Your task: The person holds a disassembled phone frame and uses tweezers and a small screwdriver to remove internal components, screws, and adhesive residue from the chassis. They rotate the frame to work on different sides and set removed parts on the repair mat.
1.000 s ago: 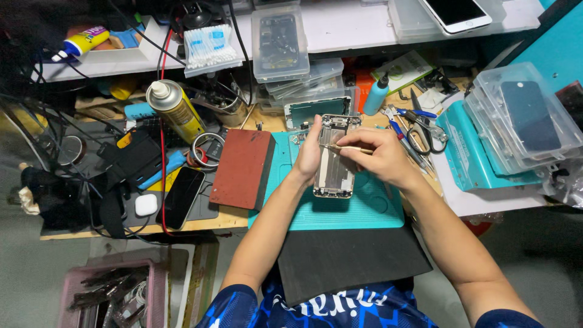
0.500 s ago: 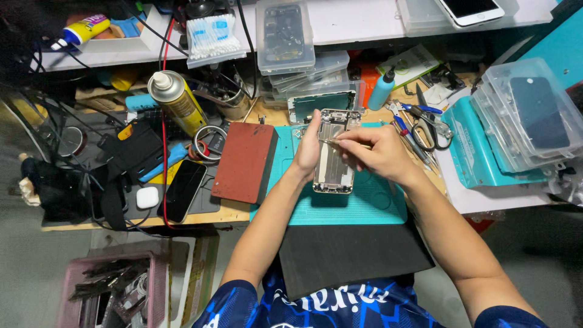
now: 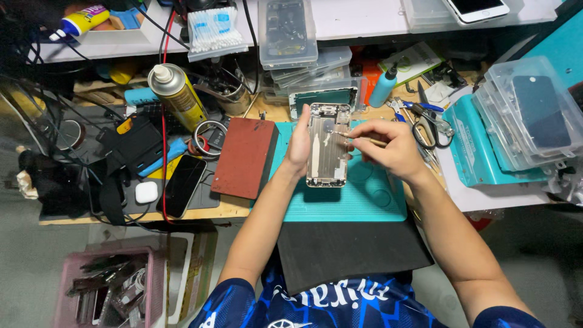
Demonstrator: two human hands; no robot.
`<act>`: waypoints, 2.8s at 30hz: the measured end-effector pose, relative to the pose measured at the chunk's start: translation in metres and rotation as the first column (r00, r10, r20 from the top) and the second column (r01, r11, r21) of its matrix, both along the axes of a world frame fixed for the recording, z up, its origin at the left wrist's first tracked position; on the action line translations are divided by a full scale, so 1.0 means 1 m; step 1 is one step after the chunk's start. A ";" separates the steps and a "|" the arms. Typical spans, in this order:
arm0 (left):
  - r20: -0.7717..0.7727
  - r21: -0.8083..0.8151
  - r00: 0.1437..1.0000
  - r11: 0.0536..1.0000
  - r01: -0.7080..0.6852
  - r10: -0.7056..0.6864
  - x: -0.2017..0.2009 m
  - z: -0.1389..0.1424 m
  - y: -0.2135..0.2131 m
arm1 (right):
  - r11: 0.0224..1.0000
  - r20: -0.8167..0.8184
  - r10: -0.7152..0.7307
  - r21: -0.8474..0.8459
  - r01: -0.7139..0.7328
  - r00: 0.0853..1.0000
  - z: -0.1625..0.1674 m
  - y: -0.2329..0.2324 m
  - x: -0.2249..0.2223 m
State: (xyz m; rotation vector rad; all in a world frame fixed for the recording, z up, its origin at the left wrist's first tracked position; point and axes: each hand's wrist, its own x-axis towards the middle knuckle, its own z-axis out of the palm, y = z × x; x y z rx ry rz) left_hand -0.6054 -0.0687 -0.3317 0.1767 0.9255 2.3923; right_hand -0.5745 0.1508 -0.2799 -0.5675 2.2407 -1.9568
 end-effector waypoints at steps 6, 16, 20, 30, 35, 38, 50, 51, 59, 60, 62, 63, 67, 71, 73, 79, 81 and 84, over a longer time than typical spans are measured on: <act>0.016 -0.055 0.986 0.985 -0.163 0.164 0.001 -0.005 -0.030 | 0.962 -0.021 0.180 -0.207 -0.180 0.983 0.018 0.021 -0.001; 0.060 0.011 0.955 0.956 -0.292 0.291 0.007 -0.007 -0.051 | 0.995 0.050 -0.051 0.086 0.047 0.997 -0.018 0.009 -0.015; 0.104 0.067 0.952 0.953 -0.294 0.286 0.008 -0.005 -0.057 | 1.000 0.072 -0.005 0.011 0.004 0.997 -0.029 0.011 -0.022; 0.219 0.177 0.916 0.909 -0.378 0.338 0.013 -0.005 -0.062 | 1.000 -0.339 -0.016 -0.003 0.016 0.941 -0.020 -0.013 -0.022; 0.173 0.188 0.927 0.913 -0.363 0.333 0.013 -0.007 -0.062 | 0.960 -0.395 -0.139 0.173 0.222 0.908 -0.015 -0.024 -0.018; 0.200 0.157 0.926 0.922 -0.353 0.320 0.011 -0.006 -0.056 | 0.962 -0.321 -0.147 0.174 0.211 0.936 -0.018 -0.027 -0.018; 0.208 0.108 0.949 0.959 -0.262 0.236 0.012 -0.007 -0.026 | 0.917 -0.260 -0.123 0.340 0.209 0.958 -0.036 -0.017 -0.021; 0.219 0.090 0.947 0.961 -0.261 0.236 0.011 -0.007 -0.024 | 0.921 -0.282 -0.122 0.324 0.214 0.952 -0.035 -0.016 -0.022; 0.133 0.106 0.977 0.978 -0.179 0.164 0.008 -0.003 -0.018 | 0.967 -0.213 -0.160 0.161 0.196 0.964 -0.027 -0.015 -0.018; 0.119 0.118 0.982 0.980 -0.163 0.149 0.008 -0.002 -0.018 | 0.966 -0.236 -0.180 0.139 0.217 0.955 -0.026 -0.015 -0.018; 0.084 0.157 0.992 0.982 -0.109 0.097 0.009 0.001 -0.018 | 0.948 -0.076 -0.197 0.240 0.210 0.977 -0.026 -0.014 -0.018; 0.067 0.175 0.995 0.981 -0.083 0.073 0.011 0.002 -0.019 | 0.936 0.006 -0.208 0.291 0.198 0.978 -0.026 -0.014 -0.018; -0.055 0.264 0.998 0.964 0.019 -0.004 0.016 0.009 -0.018 | 0.922 -0.185 -0.208 0.290 0.255 0.961 -0.032 -0.015 -0.019; -0.074 0.271 0.996 0.959 0.076 -0.058 0.020 0.016 -0.017 | 0.951 -0.147 -0.232 0.174 0.256 0.961 -0.039 -0.014 -0.019; -0.057 0.283 0.996 0.955 0.085 -0.072 0.021 0.017 -0.016 | 0.958 -0.080 -0.219 0.174 0.230 0.972 -0.041 -0.013 -0.020; 0.006 0.215 1.000 0.977 -0.010 0.009 0.015 0.007 -0.012 | 0.934 -0.487 -0.289 0.045 0.354 0.824 -0.035 0.010 -0.024; 0.091 0.241 0.996 0.969 -0.048 0.027 0.011 0.001 -0.011 | 0.828 -0.572 -0.409 0.094 0.553 0.711 -0.030 0.028 -0.024; 0.146 0.260 0.989 0.964 -0.058 0.020 0.007 -0.005 -0.008 | 0.821 -0.225 -0.476 0.231 0.522 0.850 -0.025 0.054 -0.024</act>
